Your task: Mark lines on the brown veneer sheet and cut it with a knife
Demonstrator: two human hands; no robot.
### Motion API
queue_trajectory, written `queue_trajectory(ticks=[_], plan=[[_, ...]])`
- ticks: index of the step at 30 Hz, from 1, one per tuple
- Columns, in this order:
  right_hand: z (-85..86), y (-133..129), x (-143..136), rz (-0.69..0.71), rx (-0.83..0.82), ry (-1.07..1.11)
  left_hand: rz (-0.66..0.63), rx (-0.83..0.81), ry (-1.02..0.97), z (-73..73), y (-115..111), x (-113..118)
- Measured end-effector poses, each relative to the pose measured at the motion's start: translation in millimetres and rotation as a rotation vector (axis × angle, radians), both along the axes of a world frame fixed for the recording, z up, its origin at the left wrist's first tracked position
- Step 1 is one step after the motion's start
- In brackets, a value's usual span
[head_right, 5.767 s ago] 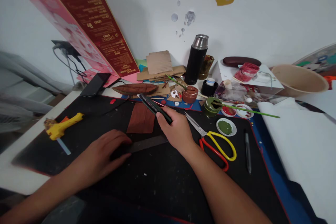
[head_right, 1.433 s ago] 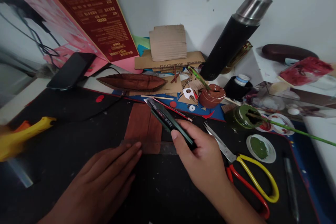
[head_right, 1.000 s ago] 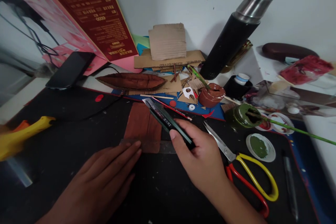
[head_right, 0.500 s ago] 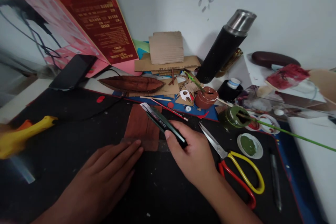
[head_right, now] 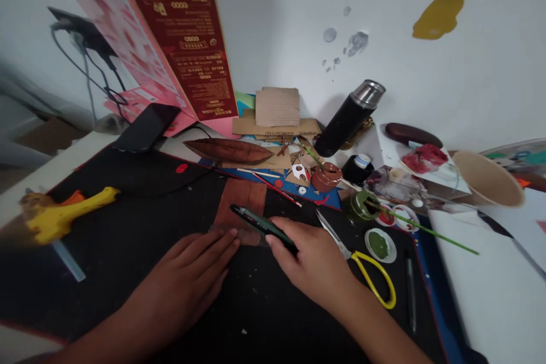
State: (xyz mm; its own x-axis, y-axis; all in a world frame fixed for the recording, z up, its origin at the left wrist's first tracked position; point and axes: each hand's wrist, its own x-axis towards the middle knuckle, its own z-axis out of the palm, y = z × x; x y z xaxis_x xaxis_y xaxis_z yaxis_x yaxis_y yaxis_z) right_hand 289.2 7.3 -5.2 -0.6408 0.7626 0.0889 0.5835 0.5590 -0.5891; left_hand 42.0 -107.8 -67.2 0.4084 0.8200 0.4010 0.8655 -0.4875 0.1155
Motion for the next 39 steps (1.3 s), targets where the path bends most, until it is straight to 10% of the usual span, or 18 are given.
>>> queue_trajectory(ticks=[39], plan=[[24.6,17,8,0.334,0.179,-0.381,-0.047,-0.031,0.046,1.8,-1,-2]])
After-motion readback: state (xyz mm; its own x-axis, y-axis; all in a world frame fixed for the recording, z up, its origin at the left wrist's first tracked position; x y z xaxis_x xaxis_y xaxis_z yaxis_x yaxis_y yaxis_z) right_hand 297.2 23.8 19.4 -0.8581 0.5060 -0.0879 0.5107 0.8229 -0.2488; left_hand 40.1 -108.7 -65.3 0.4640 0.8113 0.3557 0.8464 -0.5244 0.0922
